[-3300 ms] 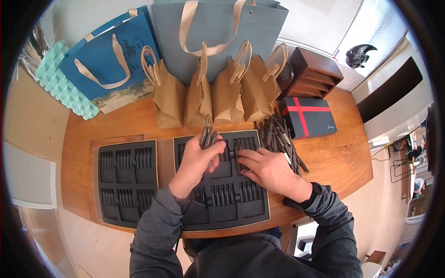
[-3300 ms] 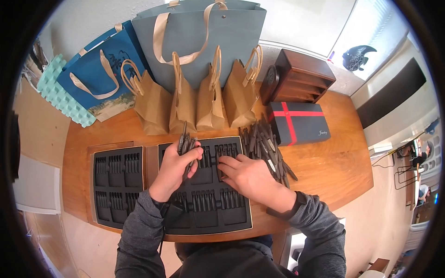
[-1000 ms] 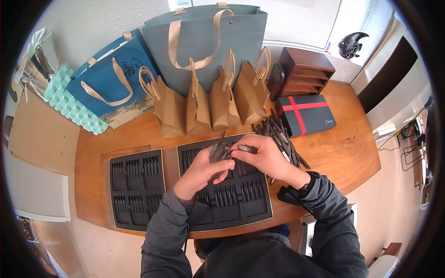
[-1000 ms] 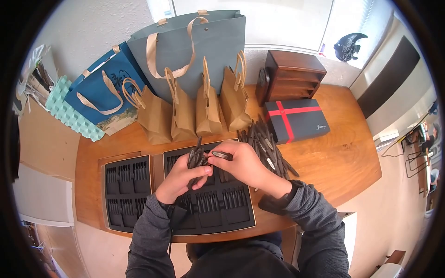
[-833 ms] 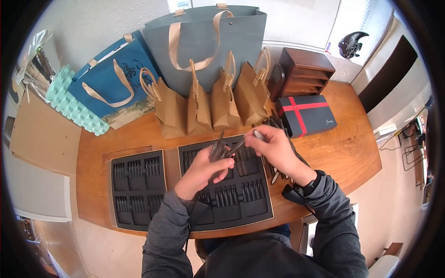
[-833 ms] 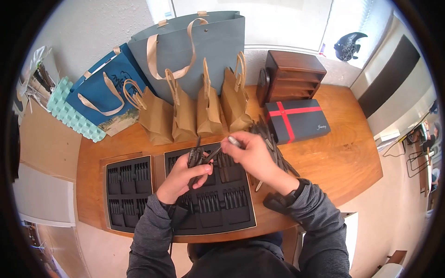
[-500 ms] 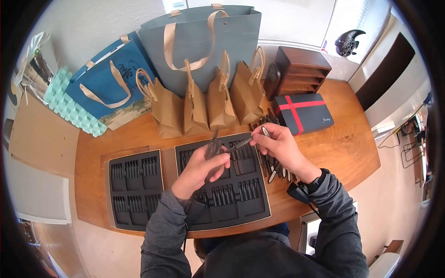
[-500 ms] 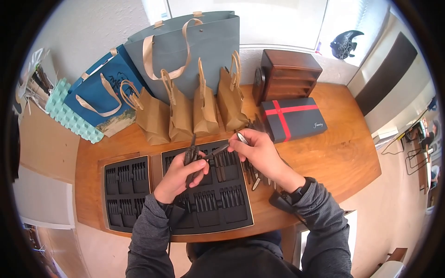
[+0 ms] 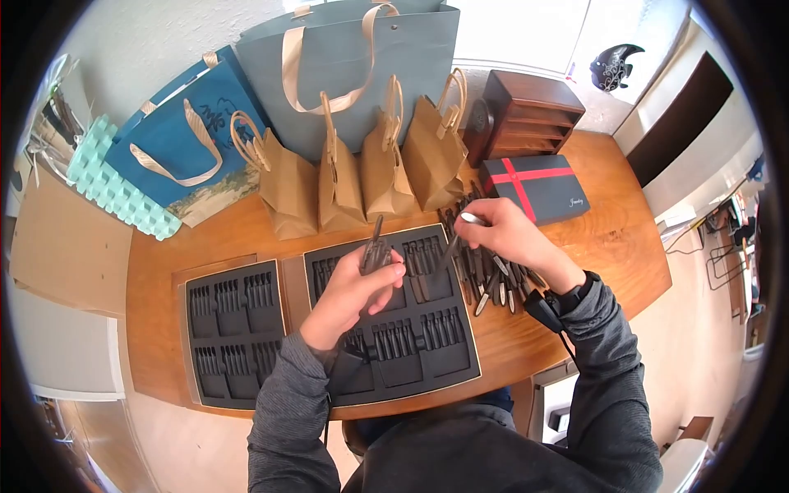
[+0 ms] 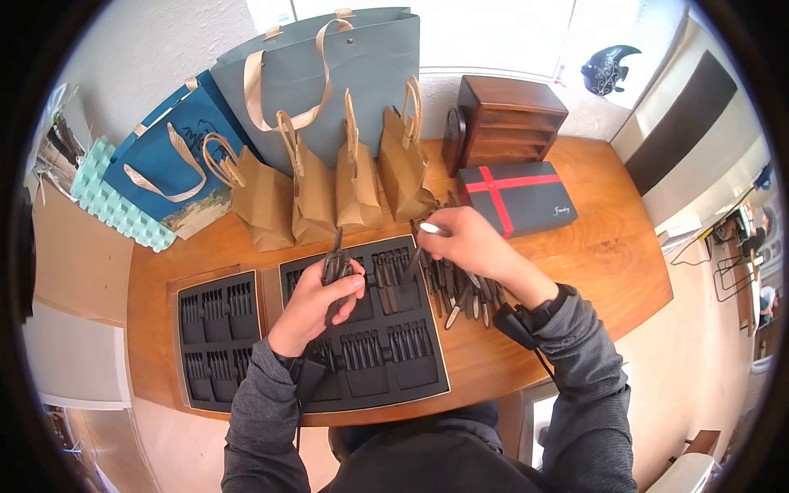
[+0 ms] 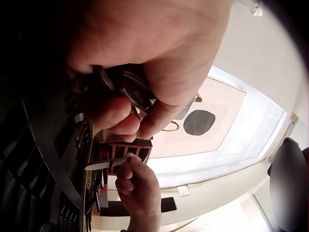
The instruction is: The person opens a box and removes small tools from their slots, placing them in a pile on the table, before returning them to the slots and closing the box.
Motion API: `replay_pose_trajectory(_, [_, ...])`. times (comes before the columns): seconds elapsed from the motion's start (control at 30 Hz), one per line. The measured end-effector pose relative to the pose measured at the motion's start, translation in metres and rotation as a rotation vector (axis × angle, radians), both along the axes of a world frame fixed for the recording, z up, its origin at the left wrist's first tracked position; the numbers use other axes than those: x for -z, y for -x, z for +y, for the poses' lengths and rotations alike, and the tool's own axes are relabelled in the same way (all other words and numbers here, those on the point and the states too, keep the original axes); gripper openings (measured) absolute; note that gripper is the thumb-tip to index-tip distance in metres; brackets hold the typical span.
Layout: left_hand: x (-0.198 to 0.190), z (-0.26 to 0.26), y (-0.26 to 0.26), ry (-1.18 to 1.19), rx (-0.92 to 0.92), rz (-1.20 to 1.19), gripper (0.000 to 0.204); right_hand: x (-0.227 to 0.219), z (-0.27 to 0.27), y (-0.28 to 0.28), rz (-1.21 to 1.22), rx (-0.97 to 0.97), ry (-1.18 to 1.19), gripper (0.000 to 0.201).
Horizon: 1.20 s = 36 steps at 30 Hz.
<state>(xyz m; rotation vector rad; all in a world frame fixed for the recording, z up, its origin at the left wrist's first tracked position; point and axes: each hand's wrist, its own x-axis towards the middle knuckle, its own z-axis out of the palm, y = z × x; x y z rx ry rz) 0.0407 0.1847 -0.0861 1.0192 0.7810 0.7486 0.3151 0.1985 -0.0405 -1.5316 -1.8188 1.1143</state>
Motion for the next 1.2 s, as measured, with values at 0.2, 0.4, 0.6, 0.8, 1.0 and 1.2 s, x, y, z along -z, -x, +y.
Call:
replay_pose_trajectory(0.2, [0.001, 0.001, 0.000, 0.017, -0.018, 0.000, 0.020, 0.012, 0.014, 0.028, -0.142, -0.101, -0.027, 0.024])
replay_pose_trajectory(0.4, [0.000, 0.000, -0.001, 0.033, -0.034, -0.011, 0.025, 0.025, -0.001, 0.043, -0.393, -0.087, -0.296, 0.025])
replay_pose_trajectory(0.6, [0.000, 0.001, 0.000, 0.025, -0.013, 0.002, 0.020, 0.041, -0.036, 0.034, -0.457, -0.186, -0.629, 0.023])
replay_pose_trajectory(0.8, [-0.001, 0.001, -0.001, 0.021, -0.017, 0.006, 0.019, 0.049, -0.044, 0.037, -0.473, -0.207, -0.664, 0.033])
replay_pose_trajectory(1.0, [-0.003, 0.001, -0.001, 0.023, -0.019, 0.028, 0.019, 0.046, -0.044, 0.041, -0.519, -0.211, -0.666, 0.036])
replay_pose_trajectory(1.2, [-0.004, 0.000, -0.001, 0.039, -0.022, 0.030, 0.023, 0.045, -0.044, 0.047, -0.618, -0.240, -0.671, 0.040])
